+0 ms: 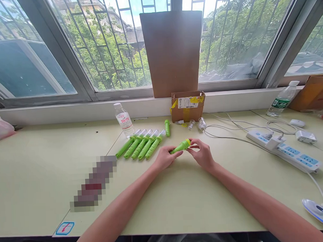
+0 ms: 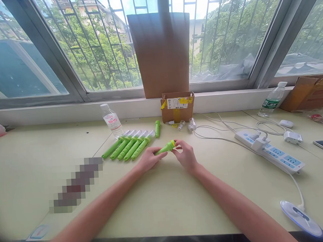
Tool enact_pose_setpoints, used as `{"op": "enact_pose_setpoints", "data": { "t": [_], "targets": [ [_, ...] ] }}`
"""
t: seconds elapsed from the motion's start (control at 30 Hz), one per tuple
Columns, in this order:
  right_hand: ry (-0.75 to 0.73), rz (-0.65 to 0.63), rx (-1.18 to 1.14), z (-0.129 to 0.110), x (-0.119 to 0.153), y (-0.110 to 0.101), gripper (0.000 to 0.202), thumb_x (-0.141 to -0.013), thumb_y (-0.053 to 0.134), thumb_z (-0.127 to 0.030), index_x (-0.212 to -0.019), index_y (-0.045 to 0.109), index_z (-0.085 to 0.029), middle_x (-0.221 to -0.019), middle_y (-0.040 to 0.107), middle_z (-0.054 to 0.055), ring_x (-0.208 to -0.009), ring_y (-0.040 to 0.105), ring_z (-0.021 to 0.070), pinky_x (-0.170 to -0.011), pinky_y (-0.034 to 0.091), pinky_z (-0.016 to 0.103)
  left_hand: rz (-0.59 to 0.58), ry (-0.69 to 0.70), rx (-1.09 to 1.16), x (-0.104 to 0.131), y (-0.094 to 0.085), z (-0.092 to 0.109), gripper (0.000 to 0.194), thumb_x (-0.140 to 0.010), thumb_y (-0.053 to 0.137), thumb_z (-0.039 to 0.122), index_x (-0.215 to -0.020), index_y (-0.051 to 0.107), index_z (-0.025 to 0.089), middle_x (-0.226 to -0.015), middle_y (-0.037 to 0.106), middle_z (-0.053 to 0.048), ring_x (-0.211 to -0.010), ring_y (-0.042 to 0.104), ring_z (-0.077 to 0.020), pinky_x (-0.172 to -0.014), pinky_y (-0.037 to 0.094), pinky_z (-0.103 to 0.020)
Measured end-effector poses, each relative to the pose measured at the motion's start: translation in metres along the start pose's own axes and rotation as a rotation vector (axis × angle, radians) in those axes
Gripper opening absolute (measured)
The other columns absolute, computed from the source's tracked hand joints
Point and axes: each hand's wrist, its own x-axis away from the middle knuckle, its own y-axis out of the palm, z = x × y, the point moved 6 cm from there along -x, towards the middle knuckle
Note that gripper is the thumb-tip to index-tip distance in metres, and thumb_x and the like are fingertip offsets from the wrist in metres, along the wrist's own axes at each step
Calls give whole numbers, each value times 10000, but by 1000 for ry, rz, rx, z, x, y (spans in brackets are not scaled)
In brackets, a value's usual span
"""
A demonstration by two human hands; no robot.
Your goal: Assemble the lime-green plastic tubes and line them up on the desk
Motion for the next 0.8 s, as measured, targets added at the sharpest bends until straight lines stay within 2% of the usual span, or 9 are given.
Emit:
{"op": "enact_pose_setpoints", "data": {
  "t": [0.1, 0.23, 0.47, 0.8],
  "targets": [
    [11, 3, 0, 1, 0, 0, 225, -776, 664, -390, -841, 535, -218, -1037, 681, 77, -862, 672, 210, -758, 607, 430, 23, 33, -27, 0, -1, 1, 444, -767, 538, 582, -692, 602, 148, -551, 463, 37, -480, 400, -79, -456, 274, -208],
    [40, -33, 2, 5, -2, 3, 260, -774, 659, -409, -877, 522, -214, -1018, 679, 71, -837, 676, 206, -716, 617, 418, -11, -30, -33, -1, 1, -5, 510, -784, 483, 628, -594, 509, 155, -497, 453, 37, -420, 363, -70, -418, 247, -207],
    [37, -58, -11, 6, -3, 5, 278, -779, 646, -429, -879, 498, -216, -1000, 669, 73, -859, 665, 208, -705, 622, 421, -69, -90, 51, 0, 2, -7, 495, -791, 484, 635, -819, 609, 157, -509, 532, 36, -373, 371, -66, -387, 264, -196],
    [16, -47, -3, 0, -2, 5, 253, -795, 632, -431, -875, 525, -216, -1007, 675, 71, -833, 668, 201, -706, 621, 413, -153, -163, 143, -1, 0, -11, 569, -790, 464, 662, -893, 652, 134, -545, 583, 4, -337, 341, -49, -362, 243, -200]
  ]
}}
